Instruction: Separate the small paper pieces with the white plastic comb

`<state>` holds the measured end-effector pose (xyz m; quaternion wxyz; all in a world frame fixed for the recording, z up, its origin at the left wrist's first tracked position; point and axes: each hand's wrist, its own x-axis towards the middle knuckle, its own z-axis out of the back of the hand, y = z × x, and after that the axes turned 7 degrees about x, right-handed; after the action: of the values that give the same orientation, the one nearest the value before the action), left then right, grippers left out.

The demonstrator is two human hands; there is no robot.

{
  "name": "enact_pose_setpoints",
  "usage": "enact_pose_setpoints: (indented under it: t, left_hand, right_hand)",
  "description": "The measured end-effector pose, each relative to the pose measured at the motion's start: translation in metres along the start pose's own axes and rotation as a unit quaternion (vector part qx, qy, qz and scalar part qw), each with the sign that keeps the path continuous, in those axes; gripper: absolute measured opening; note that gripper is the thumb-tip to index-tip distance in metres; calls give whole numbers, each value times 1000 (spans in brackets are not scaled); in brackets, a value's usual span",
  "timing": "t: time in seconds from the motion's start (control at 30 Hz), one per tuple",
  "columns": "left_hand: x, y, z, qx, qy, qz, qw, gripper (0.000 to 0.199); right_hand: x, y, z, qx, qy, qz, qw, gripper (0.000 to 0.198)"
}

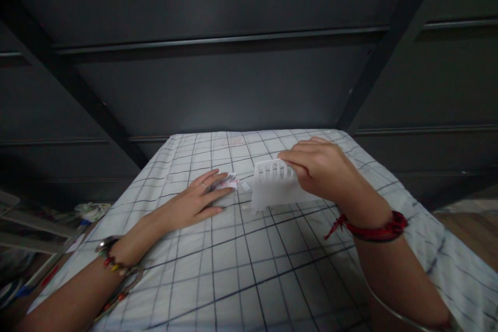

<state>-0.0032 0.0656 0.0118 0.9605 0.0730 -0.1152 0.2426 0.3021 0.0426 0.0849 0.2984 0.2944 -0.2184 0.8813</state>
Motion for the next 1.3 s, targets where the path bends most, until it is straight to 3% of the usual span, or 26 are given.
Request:
enact_pose_setpoints:
  t: [0.27, 0.7, 1.3]
  left_hand:
    - [1, 0, 1, -2, -1, -8, 1000, 45]
    - [4, -3, 1, -10, -10, -29, 999, 48]
    - [3, -2, 2, -13, 7, -18, 1000, 45]
  right_hand:
    - [-4, -5, 2, -46, -40, -23, 998, 21]
    - [1, 3, -5, 29, -3, -11, 1000, 22]
    - [2, 8, -8, 34, -22, -34, 999, 25]
